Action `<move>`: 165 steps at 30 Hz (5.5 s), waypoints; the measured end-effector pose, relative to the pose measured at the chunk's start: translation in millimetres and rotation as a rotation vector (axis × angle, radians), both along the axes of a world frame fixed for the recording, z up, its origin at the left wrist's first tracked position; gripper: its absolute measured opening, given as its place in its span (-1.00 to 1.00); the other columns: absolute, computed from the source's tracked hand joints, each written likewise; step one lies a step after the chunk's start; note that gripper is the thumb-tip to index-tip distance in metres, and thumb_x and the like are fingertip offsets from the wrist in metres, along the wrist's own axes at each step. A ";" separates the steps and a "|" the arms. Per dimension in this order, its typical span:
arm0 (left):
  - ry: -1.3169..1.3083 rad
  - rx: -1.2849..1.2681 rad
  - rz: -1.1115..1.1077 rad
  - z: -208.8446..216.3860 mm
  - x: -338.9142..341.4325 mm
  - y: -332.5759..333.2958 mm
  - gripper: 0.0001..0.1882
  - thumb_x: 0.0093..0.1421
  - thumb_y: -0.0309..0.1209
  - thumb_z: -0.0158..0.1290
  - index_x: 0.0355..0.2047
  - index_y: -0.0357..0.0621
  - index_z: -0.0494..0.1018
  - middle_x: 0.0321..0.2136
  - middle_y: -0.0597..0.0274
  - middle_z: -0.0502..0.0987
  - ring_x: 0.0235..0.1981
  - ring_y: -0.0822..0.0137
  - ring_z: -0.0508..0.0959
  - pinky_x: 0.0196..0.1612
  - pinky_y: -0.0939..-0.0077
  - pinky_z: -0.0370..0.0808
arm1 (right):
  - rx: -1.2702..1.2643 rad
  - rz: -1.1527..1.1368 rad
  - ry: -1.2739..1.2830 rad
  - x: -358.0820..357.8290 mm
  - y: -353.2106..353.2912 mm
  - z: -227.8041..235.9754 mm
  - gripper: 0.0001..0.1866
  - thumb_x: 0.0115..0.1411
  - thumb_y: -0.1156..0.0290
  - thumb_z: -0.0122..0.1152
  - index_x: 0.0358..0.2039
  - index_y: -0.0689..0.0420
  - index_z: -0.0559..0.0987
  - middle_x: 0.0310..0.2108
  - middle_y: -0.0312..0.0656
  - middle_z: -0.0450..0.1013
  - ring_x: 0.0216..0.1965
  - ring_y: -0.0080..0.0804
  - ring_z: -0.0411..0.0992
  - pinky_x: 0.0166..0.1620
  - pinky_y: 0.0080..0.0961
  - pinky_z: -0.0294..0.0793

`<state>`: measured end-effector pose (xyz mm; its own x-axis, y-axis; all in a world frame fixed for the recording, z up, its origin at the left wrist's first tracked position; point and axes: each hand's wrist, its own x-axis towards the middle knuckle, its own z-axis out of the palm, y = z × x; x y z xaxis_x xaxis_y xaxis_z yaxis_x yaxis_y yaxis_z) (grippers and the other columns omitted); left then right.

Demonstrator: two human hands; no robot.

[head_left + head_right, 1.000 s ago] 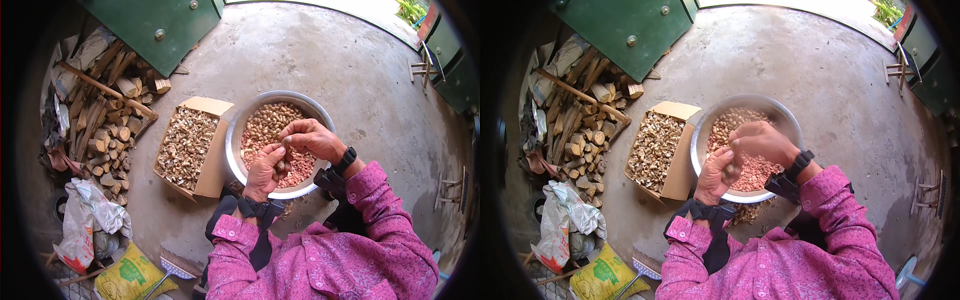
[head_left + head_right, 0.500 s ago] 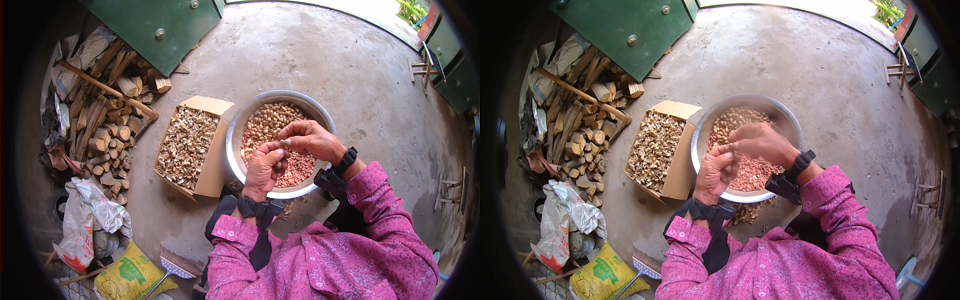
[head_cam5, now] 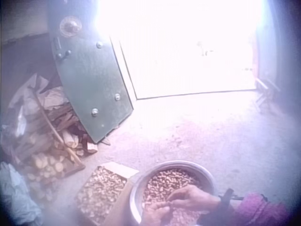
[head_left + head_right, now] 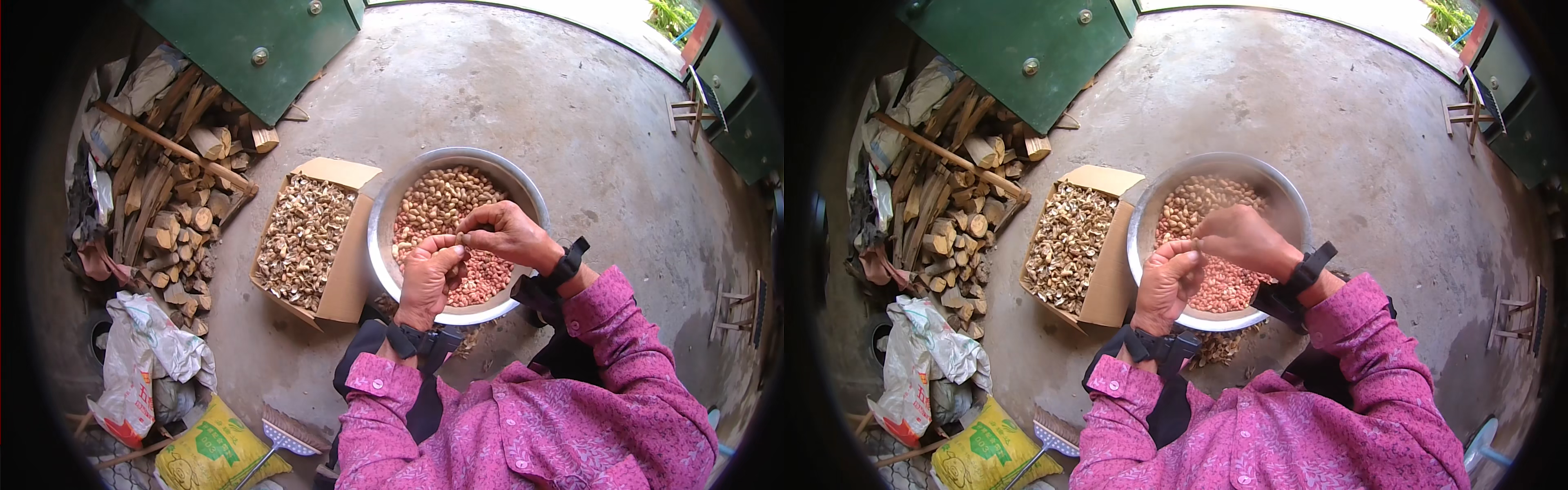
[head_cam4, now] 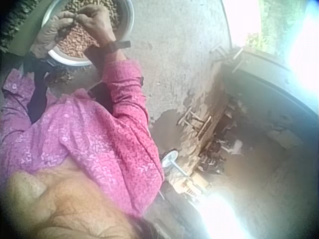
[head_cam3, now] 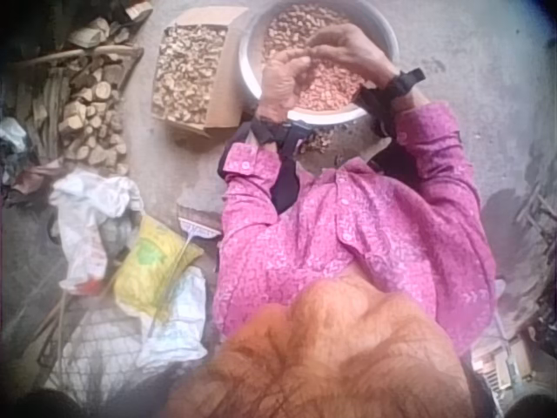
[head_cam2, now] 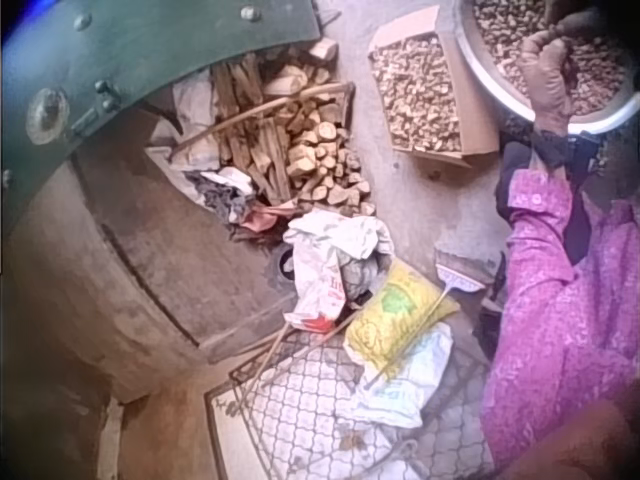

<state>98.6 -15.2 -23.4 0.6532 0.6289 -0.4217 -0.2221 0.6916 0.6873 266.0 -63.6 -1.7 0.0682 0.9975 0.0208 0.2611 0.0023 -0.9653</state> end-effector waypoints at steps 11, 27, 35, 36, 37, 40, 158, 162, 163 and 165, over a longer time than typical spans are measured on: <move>0.083 0.065 0.001 -7.0 4.7 -1.7 -0.92 0.09 -0.55 0.04 -0.36 -0.20 0.42 -0.55 0.29 0.51 -0.64 0.57 0.46 -0.63 0.78 0.39 | 0.098 -0.008 -0.244 -5.2 -2.1 -2.7 -0.81 -0.05 0.40 0.08 -0.45 0.19 0.59 -0.51 -0.07 0.48 -0.44 -0.18 0.47 -0.36 -0.38 0.43; 0.043 0.043 0.051 -16.8 14.5 -8.5 -0.96 0.10 -0.56 0.04 -0.40 -0.21 0.41 -0.52 0.22 0.52 -0.57 0.49 0.52 -0.55 0.73 0.46 | 0.038 -0.158 -0.225 -8.2 -5.8 0.3 -0.85 -0.11 0.52 0.08 -0.51 0.27 0.58 -0.61 -0.11 0.47 -0.55 -0.44 0.44 -0.44 -0.52 0.43; -0.055 -0.073 0.167 -10.7 24.9 -12.5 -0.98 0.13 -0.52 0.01 -0.40 -0.17 0.40 -0.59 0.24 0.49 -0.69 0.55 0.42 -0.67 0.74 0.38 | 0.069 -0.197 -0.084 -5.9 -3.4 -8.3 -0.85 -0.05 0.56 0.07 -0.49 0.36 0.56 -0.62 -0.21 0.47 -0.56 -0.62 0.39 -0.48 -0.62 0.42; -0.064 -0.076 0.167 -9.7 25.4 -13.0 -0.98 0.14 -0.52 0.01 -0.40 -0.17 0.40 -0.59 0.24 0.49 -0.68 0.55 0.43 -0.66 0.74 0.38 | 0.052 -0.214 -0.030 -5.9 -3.9 -9.5 -0.85 -0.04 0.55 0.07 -0.48 0.35 0.57 -0.61 -0.23 0.47 -0.56 -0.63 0.39 -0.48 -0.63 0.41; -0.072 -0.079 0.167 -8.8 25.6 -13.4 -0.98 0.14 -0.51 0.00 -0.40 -0.16 0.40 -0.59 0.25 0.49 -0.68 0.55 0.43 -0.66 0.74 0.39 | 0.036 -0.230 0.025 -6.2 -4.7 -10.7 -0.85 -0.02 0.55 0.07 -0.48 0.34 0.57 -0.60 -0.26 0.47 -0.56 -0.64 0.38 -0.49 -0.65 0.40; -0.121 -0.074 0.176 -11.9 27.5 -13.2 -0.99 0.15 -0.51 -0.01 -0.40 -0.15 0.40 -0.58 0.26 0.49 -0.67 0.55 0.43 -0.66 0.74 0.39 | -0.015 -0.261 0.121 -7.1 -4.8 -10.3 -0.85 0.02 0.52 0.07 -0.46 0.33 0.58 -0.58 -0.29 0.46 -0.56 -0.66 0.37 -0.50 -0.68 0.38; 0.000 -0.028 0.174 -6.2 6.7 -5.5 -0.85 0.07 -0.57 0.07 -0.34 -0.13 0.38 -0.51 0.26 0.50 -0.53 0.48 0.52 -0.58 0.75 0.45 | -0.017 -0.162 -0.198 -8.0 1.4 -8.1 -0.82 -0.12 0.44 0.06 -0.56 0.23 0.59 -0.59 -0.02 0.47 -0.53 -0.25 0.46 -0.40 -0.39 0.42; -0.029 -0.063 0.191 -3.4 5.6 -1.2 -0.84 0.07 -0.56 0.07 -0.33 -0.13 0.36 -0.52 0.22 0.50 -0.57 0.47 0.50 -0.61 0.74 0.44 | 0.046 -0.179 -0.143 -0.1 0.1 -17.7 -0.80 -0.11 0.46 0.03 -0.51 0.23 0.60 -0.56 -0.01 0.48 -0.51 -0.29 0.47 -0.38 -0.38 0.42; -0.036 -0.070 0.191 -2.5 5.5 -0.9 -0.84 0.07 -0.56 0.07 -0.33 -0.13 0.35 -0.52 0.21 0.50 -0.58 0.47 0.49 -0.61 0.73 0.44 | 0.066 -0.201 -0.135 2.2 0.7 -21.8 -0.81 -0.07 0.47 0.04 -0.47 0.26 0.58 -0.53 -0.09 0.48 -0.52 -0.39 0.44 -0.41 -0.47 0.41; -0.051 -0.084 0.193 0.0 4.7 -0.7 -0.84 0.07 -0.56 0.07 -0.33 -0.12 0.35 -0.53 0.20 0.49 -0.61 0.47 0.48 -0.62 0.73 0.45 | 0.108 -0.245 -0.121 3.3 2.7 -23.6 -0.81 0.02 0.49 0.06 -0.39 0.31 0.56 -0.47 -0.25 0.49 -0.54 -0.59 0.39 -0.47 -0.64 0.38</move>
